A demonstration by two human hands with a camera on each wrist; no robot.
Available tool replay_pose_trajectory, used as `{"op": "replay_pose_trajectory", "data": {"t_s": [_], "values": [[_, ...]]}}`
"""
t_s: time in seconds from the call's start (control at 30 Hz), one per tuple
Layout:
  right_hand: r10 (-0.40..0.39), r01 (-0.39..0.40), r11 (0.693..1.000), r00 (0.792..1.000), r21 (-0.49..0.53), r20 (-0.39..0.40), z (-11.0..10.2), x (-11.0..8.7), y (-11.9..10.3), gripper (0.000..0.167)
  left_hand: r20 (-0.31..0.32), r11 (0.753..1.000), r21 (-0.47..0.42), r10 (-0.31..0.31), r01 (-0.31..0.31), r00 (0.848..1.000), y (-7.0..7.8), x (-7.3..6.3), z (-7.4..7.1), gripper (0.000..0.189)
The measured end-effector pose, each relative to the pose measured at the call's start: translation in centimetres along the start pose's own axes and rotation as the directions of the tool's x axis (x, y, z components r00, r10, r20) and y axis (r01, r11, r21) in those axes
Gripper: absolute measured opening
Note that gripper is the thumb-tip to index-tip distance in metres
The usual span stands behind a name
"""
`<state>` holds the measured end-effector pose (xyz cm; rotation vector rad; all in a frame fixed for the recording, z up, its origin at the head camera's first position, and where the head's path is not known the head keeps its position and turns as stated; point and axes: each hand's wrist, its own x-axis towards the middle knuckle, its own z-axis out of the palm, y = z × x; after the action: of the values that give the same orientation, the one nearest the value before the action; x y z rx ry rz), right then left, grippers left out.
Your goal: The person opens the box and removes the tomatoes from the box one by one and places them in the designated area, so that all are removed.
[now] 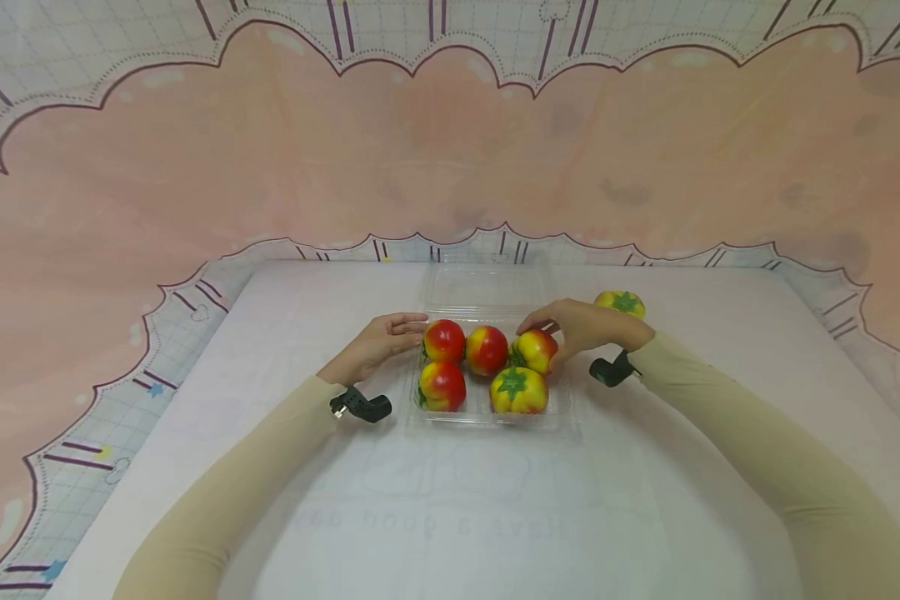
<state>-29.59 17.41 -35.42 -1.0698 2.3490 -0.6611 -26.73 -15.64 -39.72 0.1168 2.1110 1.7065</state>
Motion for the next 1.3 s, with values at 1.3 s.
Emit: {"op": "replay_pose_trajectory", "data": {"t_s": [1.3], "values": [[-0.014,0.013,0.997,1.0,-0.072,-0.015,-0.51,-0.34,-0.9,0.057,0.013,1.0,-0.009,0.011,-0.011,1.0,-0.03,0.01,-0.04,0.051]]}}
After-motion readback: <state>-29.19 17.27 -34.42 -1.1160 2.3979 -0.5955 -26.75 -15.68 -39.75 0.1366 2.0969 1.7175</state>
